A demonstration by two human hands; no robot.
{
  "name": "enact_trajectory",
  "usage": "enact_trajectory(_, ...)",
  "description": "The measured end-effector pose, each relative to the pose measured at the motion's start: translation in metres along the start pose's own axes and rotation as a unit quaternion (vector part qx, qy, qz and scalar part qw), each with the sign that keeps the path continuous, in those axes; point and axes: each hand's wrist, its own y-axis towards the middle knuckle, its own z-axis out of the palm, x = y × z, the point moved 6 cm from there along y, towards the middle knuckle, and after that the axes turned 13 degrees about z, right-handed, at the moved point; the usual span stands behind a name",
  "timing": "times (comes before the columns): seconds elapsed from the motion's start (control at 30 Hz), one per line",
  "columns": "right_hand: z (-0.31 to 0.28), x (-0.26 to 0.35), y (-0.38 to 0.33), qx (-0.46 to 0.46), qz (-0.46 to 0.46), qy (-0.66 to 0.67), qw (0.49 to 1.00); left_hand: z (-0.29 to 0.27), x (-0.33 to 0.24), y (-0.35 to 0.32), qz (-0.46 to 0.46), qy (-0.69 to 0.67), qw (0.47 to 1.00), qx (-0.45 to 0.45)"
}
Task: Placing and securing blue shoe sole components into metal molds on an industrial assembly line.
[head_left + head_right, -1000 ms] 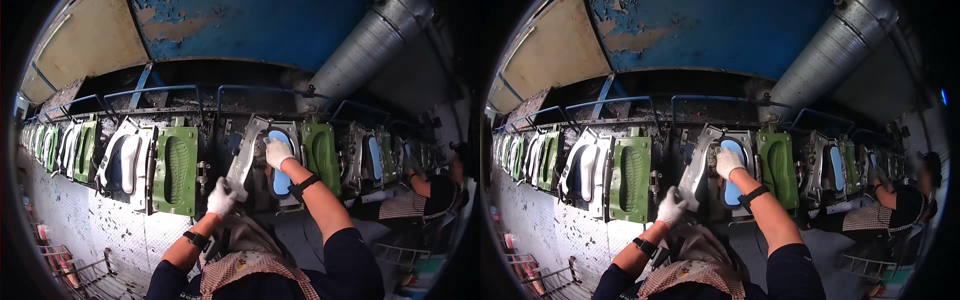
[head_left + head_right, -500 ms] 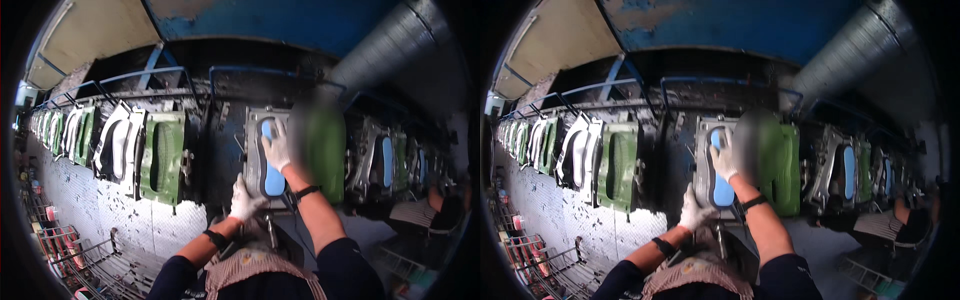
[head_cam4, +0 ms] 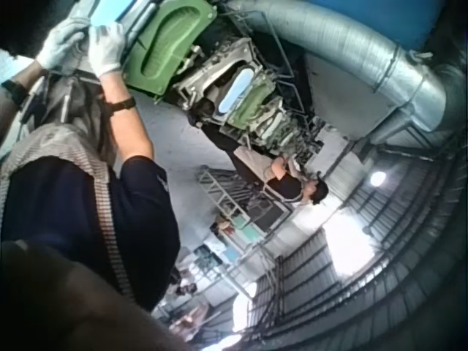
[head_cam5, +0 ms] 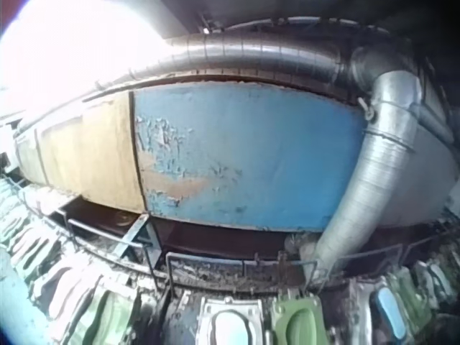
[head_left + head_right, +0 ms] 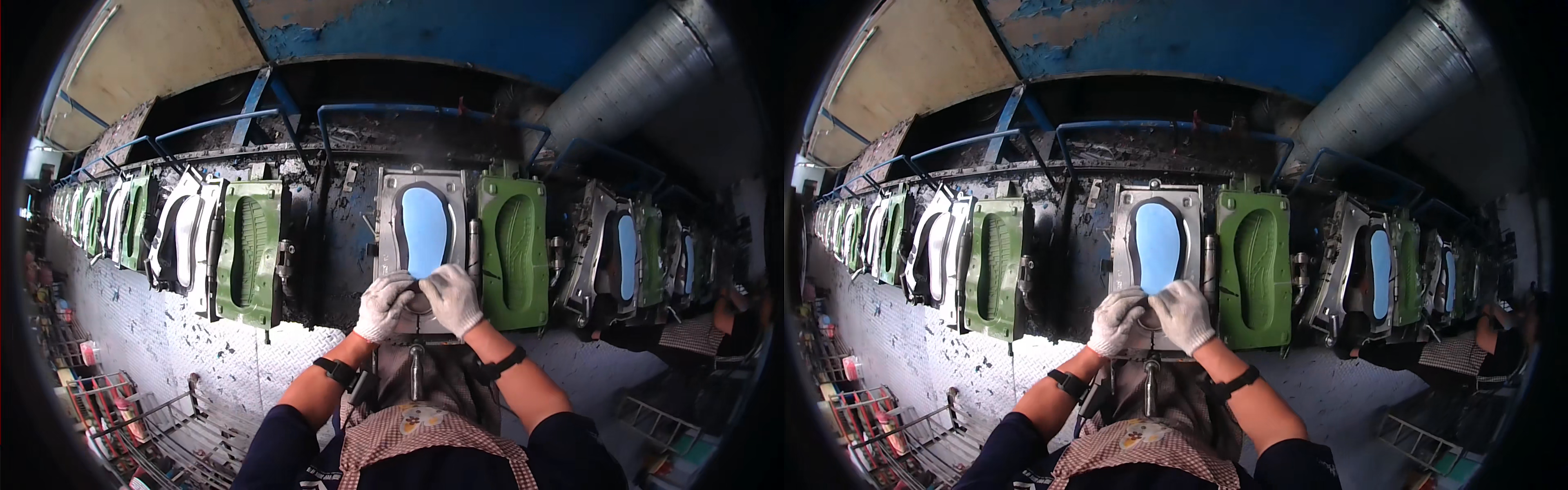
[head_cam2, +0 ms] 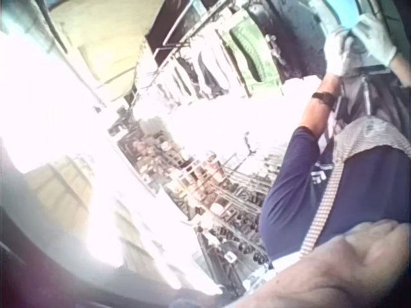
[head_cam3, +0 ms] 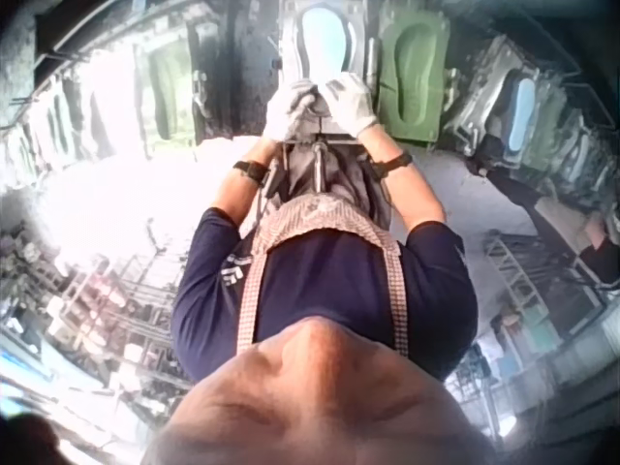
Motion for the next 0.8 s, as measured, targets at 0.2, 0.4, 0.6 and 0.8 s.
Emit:
enact_trajectory(0.2, 0.002, -0.01, -0.02, 0.049, 0.102, 0.151, 0.982, -0.004, -0.007, -0.01, 0.066, 0.013, 0.997, 0.046)
enact_trajectory(0.4, -0.007, 0.034, 0.064, -0.075, -0.037, -0.107, 0.991, 0.011, -0.015, -0.014, 0.212, 0.139, 0.962, 0.097)
enact_trajectory(0.6, 0.059, 0.021, 0.142, -0.02, 0.05, -0.255, 0.966, 0.01, -0.002, -0.014, 0.193, 0.089, 0.969, 0.126)
enact_trajectory(0.8, 0.066, 0.023, 0.158, -0.019, 0.04, -0.288, 0.957, 0.002, -0.003, -0.012, 0.217, 0.048, 0.969, 0.109)
